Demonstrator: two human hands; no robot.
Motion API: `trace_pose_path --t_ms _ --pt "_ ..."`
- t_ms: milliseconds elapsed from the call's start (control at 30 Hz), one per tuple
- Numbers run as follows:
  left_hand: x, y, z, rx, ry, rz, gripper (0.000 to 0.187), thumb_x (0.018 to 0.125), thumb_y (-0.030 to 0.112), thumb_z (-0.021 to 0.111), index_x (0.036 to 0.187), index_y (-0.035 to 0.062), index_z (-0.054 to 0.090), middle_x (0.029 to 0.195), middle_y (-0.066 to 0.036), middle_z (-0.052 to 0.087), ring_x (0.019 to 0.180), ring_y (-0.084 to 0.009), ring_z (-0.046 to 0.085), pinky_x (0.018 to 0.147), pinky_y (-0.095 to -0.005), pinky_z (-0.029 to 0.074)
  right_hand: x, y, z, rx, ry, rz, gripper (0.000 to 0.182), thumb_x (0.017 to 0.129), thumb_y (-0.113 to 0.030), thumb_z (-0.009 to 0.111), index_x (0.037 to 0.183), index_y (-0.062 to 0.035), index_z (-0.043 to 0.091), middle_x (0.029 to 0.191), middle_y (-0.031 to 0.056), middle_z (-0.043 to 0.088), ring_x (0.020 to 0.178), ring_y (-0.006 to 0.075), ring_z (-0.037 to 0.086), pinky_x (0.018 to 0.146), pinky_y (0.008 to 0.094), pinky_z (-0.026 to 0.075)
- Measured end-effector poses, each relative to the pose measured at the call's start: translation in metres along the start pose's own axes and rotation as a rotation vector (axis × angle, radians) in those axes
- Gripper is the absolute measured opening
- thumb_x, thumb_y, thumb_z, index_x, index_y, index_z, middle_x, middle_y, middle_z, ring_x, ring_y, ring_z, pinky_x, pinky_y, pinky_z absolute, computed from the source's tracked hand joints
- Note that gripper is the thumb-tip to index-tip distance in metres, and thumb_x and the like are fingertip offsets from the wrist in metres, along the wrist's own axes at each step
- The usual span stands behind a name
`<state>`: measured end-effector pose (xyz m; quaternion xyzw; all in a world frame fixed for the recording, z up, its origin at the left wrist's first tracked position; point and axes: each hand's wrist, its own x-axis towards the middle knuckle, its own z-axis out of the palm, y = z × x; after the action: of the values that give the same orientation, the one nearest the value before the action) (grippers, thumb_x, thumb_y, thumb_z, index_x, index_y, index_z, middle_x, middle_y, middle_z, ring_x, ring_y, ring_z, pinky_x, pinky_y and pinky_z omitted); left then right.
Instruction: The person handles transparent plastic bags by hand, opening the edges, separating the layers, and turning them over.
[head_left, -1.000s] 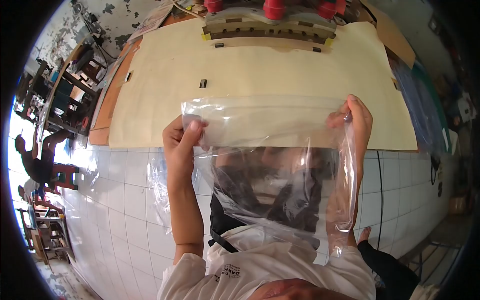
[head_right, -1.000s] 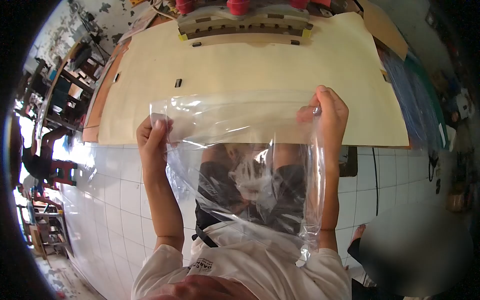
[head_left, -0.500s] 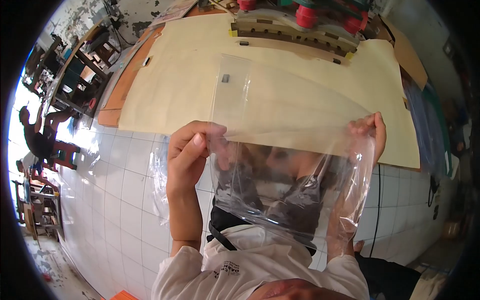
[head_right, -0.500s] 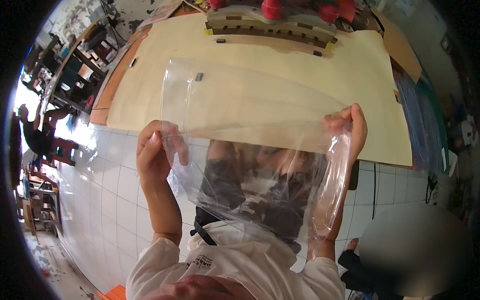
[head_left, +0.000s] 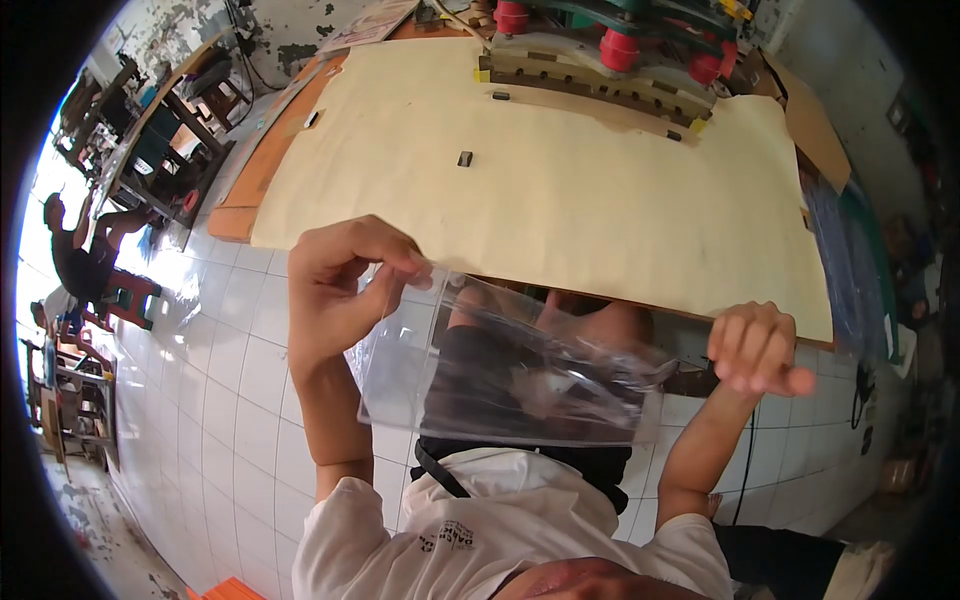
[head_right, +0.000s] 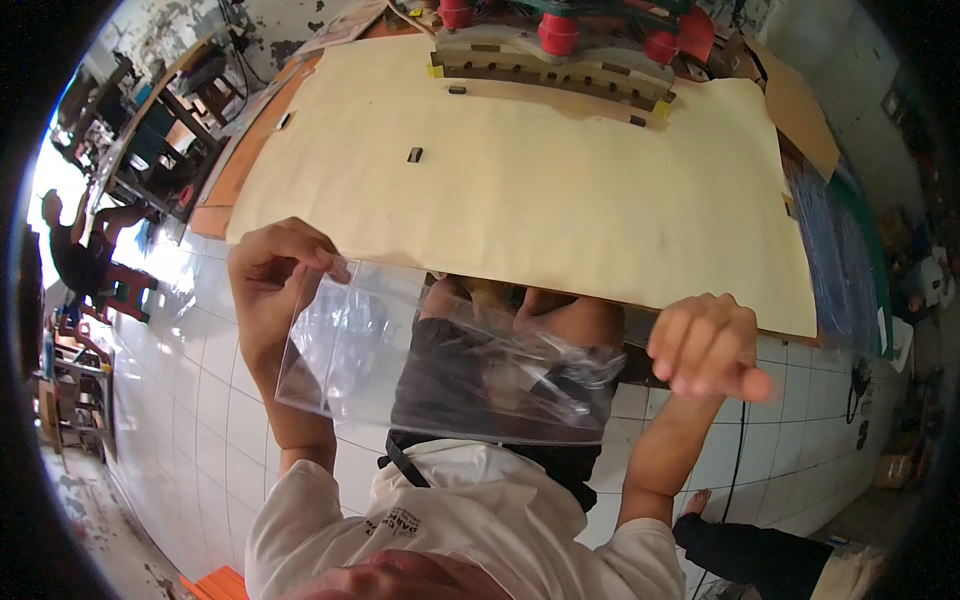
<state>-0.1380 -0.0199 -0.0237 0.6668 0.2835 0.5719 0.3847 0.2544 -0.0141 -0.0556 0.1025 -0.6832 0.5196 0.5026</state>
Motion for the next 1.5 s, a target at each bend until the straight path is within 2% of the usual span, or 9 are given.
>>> trace_pose_path --t_ms 167,300,367,500,600,667,867,1300,1500 --pt "0.011 -0.004 0.014 0.084 -0.131 0.102 0.026 0.065 -0.018 0.049 0.078 -0.0029 0.066 0.079 -0.011 0.066 0.075 -0.0184 0.066 0.07 -0.027 0.052 0.033 0.01 0.053 -0.767 0.081 0.565 0.047 0.086 -0.04 0.065 0.107 0.0016 0.063 0.097 0.0143 0.065 0.088 0.021 0.063 0.075 0.029 0.048" --pt "0.01 -0.005 0.019 0.112 -0.12 0.205 0.026 0.065 -0.018 0.048 0.077 -0.0026 0.065 0.079 -0.012 0.066 0.076 -0.0188 0.066 0.07 -0.0284 0.053 0.039 0.046 0.08 -0.852 0.117 0.661 0.04 0.086 -0.028 0.067 0.113 0.0004 0.059 0.101 0.0126 0.064 0.088 0.0202 0.061 0.077 0.0288 0.047" --pt "0.006 -0.002 0.02 0.089 -0.117 0.221 0.026 0.066 -0.018 0.048 0.077 -0.0025 0.065 0.08 -0.012 0.066 0.076 -0.0192 0.066 0.071 -0.0288 0.053 0.035 0.06 0.079 -0.831 0.334 0.587 0.031 0.085 -0.023 0.068 0.105 0.0003 0.062 0.097 0.0108 0.065 0.087 0.0208 0.06 0.077 0.0303 0.047" --pt "0.0 -0.001 0.021 -0.015 -0.095 0.252 0.017 0.075 -0.014 0.051 0.08 -0.0026 0.062 0.082 -0.016 0.064 0.074 -0.0217 0.065 0.068 -0.0317 0.055 0.046 0.056 0.075 -1.202 0.234 0.44 0.024 0.086 -0.022 0.067 0.095 0.0004 0.065 0.094 0.0102 0.065 0.089 0.0198 0.06 0.078 0.0295 0.047" --pt "-0.002 -0.007 0.02 -0.075 -0.064 0.269 0.006 0.083 -0.006 0.055 0.086 -0.0024 0.059 0.083 -0.018 0.062 0.072 -0.0232 0.063 0.064 -0.0334 0.055 0.048 0.056 0.076 -1.097 0.13 0.362 0.019 0.087 -0.019 0.066 0.087 0.0001 0.066 0.083 0.0099 0.066 0.081 0.017 0.062 0.071 0.0272 0.048" --pt "-0.003 -0.007 0.022 -0.111 -0.033 0.25 0.004 0.086 -0.002 0.056 0.09 -0.0025 0.058 0.083 -0.018 0.062 0.072 -0.0233 0.063 0.065 -0.0337 0.054 0.043 0.054 0.08 -0.804 0.301 0.577 0.017 0.087 -0.017 0.066 0.084 -0.0005 0.066 0.073 0.0092 0.065 0.066 0.0144 0.061 0.06 0.0253 0.046" --pt "-0.004 0.008 0.028 -0.397 0.077 -0.092 0.02 0.087 0.004 0.059 0.1 -0.0111 0.058 0.089 -0.016 0.066 0.079 -0.0204 0.065 0.07 -0.03 0.052 0.046 0.04 0.085 -1.048 0.338 0.476 0.014 0.086 -0.013 0.066 0.081 -0.0003 0.065 0.067 0.0077 0.064 0.056 0.0135 0.058 0.052 0.0241 0.043" --pt "-0.011 0.049 0.055 -0.115 0.099 -0.295 0.015 0.086 0.005 0.062 0.091 -0.0089 0.064 0.075 -0.011 0.066 0.068 -0.013 0.063 0.062 -0.0222 0.049 0.064 -0.003 0.104 -1.302 0.31 0.408 0.007 0.077 -0.002 0.071 0.077 -0.0015 0.063 0.064 0.007 0.062 0.053 0.0169 0.058 0.049 0.025 0.041" --pt "-0.011 0.029 0.055 0.375 0.352 0.057 0.016 0.077 0.006 0.072 0.085 -0.0038 0.062 0.064 -0.003 0.059 0.06 -0.0077 0.055 0.057 -0.0192 0.042 0.056 0.003 0.101 -1.3 0.337 0.439 0.007 0.079 -0.002 0.07 0.078 -0.0015 0.063 0.064 0.0069 0.062 0.052 0.0167 0.058 0.05 0.0262 0.041"
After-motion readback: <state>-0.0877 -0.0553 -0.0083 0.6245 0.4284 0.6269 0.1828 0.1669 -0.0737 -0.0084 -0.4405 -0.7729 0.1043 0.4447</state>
